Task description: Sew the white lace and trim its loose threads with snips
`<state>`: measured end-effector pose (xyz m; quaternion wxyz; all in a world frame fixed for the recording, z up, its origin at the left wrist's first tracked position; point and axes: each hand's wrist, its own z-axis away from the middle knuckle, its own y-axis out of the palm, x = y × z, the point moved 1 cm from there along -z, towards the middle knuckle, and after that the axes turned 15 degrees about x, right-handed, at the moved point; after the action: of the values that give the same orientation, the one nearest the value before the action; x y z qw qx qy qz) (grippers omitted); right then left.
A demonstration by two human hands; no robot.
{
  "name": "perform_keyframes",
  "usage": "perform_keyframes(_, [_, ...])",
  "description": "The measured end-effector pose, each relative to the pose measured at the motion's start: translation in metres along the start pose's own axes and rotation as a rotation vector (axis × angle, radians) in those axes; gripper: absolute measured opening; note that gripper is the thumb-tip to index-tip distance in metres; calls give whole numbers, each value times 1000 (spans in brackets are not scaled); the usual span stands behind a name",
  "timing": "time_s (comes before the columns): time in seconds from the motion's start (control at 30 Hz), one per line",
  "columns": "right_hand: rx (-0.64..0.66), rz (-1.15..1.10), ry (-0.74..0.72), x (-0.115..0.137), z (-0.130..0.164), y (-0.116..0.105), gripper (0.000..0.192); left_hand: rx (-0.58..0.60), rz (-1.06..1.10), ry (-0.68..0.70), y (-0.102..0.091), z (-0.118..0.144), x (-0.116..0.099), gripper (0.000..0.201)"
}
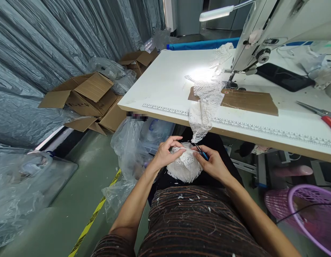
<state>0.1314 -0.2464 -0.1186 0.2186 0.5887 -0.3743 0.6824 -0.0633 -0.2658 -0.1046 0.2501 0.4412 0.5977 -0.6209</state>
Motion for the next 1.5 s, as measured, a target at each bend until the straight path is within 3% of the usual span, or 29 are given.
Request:
perform_keyframes(0.43, [31, 165, -1, -1, 1, -7, 20, -3, 79, -20, 1, -3, 4, 43])
perform_keyframes(0.6, [156, 30, 26, 19, 12, -11, 22, 85, 352, -3, 3, 2, -12, 45])
perform_keyframes(0.73, [190, -59, -17, 40, 21, -31, 26, 155, 503, 30, 7, -4, -33, 43])
perform_keyframes(0.83, [129, -97, 6, 50, 24, -56, 28, 111, 423, 69, 8, -17, -43, 41])
perform_keyframes(0.9, [54, -151, 23, 55, 24, -76, 27, -8, 299, 82, 7, -27, -44, 34])
perform_keyframes(1.03, [-274, -296, -77, 71, 13, -114, 28, -225, -10, 57, 12, -39, -34, 21])
perform_keyframes(1.13, [-466, -380, -175, 86, 1, -134, 24, -200, -175, 33, 22, -43, -26, 28])
perform_keyframes(1.27, [-644, -285, -257, 86, -3, -155, 19, -216, -272, 89, 31, -43, -24, 9])
perform_keyframes(1.37, [-732, 9, -44, 68, 11, -173, 23, -333, -271, 225, 22, -35, -30, 2])
perform_keyframes(1.43, [-696, 319, 212, 57, 25, -182, 26, -404, -289, 349, 9, -26, -37, 10])
perform_keyframes(1.5, [-750, 630, 333, 55, 38, -182, 30, -406, -357, 473, -5, -13, -46, 20])
